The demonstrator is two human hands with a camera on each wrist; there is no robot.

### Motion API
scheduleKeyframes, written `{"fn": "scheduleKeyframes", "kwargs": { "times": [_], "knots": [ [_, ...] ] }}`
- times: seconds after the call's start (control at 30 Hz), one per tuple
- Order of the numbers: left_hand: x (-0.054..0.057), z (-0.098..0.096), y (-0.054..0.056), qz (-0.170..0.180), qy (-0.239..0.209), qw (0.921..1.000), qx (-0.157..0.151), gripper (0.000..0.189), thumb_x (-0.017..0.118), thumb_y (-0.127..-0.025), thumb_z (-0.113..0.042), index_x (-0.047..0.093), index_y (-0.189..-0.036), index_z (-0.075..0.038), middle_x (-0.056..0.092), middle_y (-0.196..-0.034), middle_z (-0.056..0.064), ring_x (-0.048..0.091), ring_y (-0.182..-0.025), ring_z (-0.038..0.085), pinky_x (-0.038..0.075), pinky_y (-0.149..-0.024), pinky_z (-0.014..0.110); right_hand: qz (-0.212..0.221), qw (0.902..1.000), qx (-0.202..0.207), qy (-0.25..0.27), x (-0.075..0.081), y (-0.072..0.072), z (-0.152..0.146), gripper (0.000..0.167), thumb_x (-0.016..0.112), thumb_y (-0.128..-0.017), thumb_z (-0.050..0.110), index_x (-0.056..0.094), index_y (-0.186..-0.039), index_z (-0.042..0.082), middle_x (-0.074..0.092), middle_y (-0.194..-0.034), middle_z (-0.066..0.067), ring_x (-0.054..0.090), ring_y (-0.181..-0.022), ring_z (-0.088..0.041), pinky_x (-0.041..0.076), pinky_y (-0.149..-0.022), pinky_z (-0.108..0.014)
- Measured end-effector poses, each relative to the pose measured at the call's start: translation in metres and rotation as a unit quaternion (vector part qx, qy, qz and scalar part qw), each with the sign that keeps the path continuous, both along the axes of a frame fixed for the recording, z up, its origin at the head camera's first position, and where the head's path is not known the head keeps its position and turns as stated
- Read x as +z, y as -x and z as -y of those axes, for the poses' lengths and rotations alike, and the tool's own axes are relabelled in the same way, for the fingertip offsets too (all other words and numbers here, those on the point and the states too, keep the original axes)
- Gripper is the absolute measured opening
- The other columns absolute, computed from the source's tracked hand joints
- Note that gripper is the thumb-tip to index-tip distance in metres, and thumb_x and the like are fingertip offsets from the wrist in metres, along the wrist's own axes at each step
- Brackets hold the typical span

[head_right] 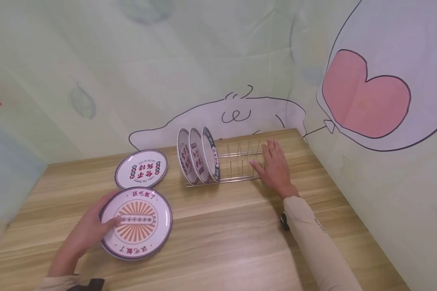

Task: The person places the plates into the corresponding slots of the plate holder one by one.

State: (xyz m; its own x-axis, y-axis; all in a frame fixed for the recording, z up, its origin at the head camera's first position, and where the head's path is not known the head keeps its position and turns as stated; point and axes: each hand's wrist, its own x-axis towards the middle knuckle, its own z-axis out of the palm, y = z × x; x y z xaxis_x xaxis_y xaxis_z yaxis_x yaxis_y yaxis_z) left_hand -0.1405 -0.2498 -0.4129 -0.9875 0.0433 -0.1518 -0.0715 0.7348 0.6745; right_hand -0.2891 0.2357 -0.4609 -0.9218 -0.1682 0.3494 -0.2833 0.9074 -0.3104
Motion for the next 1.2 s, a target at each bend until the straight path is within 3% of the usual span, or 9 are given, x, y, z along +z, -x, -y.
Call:
{"fn": "scheduleKeyframes", "kwargs": {
  "times": [0.43, 0.6, 0.77, 0.97, 1.13, 1.2],
  "knots": [
    [0.047, -0.029, -0.014, -0.086, 0.002, 0.9927, -0.085, 0.076, 0.065, -0.088, 0.002, 0.035, -0.156, -0.017, 0.037, -0.156, 0.026, 0.035, -0.142, 0.050, 0.030, -0.114, 0.064, 0.002, 1.0000, 0.003, -0.001, 0.002, 0.001, 0.004, 0.076, 0.057, -0.098, 0.042, 0.034, -0.150, -0.008, 0.021, -0.162, -0.029, 0.014, -0.152, -0.045, 0.014, -0.124, -0.057],
    [0.058, -0.045, -0.020, -0.131, -0.004, 0.9846, -0.116, 0.074, 0.065, -0.086, 0.005, 0.041, -0.152, -0.017, 0.052, -0.147, 0.020, 0.049, -0.135, 0.040, 0.038, -0.110, 0.059, -0.002, 1.0000, 0.006, 0.001, 0.003, 0.002, 0.005, 0.076, 0.057, -0.098, 0.042, 0.033, -0.150, -0.009, 0.021, -0.162, -0.029, 0.016, -0.151, -0.046, 0.013, -0.125, -0.056],
    [0.069, -0.061, -0.023, -0.150, -0.006, 0.9794, -0.135, 0.072, 0.066, -0.087, 0.004, 0.044, -0.151, -0.019, 0.059, -0.141, 0.015, 0.057, -0.123, 0.029, 0.046, -0.104, 0.055, 0.002, 1.0000, 0.005, -0.002, 0.002, 0.004, 0.005, 0.077, 0.055, -0.099, 0.044, 0.032, -0.151, -0.008, 0.021, -0.162, -0.029, 0.015, -0.152, -0.046, 0.011, -0.125, -0.055],
    [0.081, -0.081, -0.020, -0.166, -0.010, 0.9734, -0.157, 0.068, 0.063, -0.089, 0.002, 0.045, -0.150, -0.020, 0.061, -0.137, 0.014, 0.060, -0.106, 0.020, 0.052, -0.092, 0.047, -0.005, 1.0000, 0.004, -0.002, 0.001, 0.005, 0.003, 0.076, 0.053, -0.099, 0.046, 0.034, -0.149, -0.009, 0.022, -0.162, -0.029, 0.017, -0.151, -0.046, 0.014, -0.124, -0.056],
    [0.089, -0.096, -0.018, -0.180, -0.014, 0.9692, -0.168, 0.064, 0.059, -0.091, 0.003, 0.045, -0.150, -0.017, 0.060, -0.140, 0.011, 0.058, -0.106, 0.018, 0.051, -0.092, 0.044, 0.003, 1.0000, 0.001, -0.006, -0.002, 0.004, 0.002, 0.076, 0.053, -0.099, 0.046, 0.033, -0.150, -0.008, 0.021, -0.162, -0.029, 0.015, -0.152, -0.045, 0.014, -0.124, -0.057],
    [0.092, -0.101, -0.016, -0.183, -0.022, 0.9675, -0.174, 0.064, 0.057, -0.090, 0.004, 0.044, -0.150, -0.015, 0.065, -0.131, 0.011, 0.061, -0.094, 0.014, 0.053, -0.088, 0.040, 0.005, 1.0000, 0.001, -0.004, -0.002, 0.004, 0.002, 0.076, 0.055, -0.099, 0.044, 0.034, -0.150, -0.008, 0.021, -0.162, -0.029, 0.014, -0.152, -0.044, 0.014, -0.124, -0.057]
  ]
}}
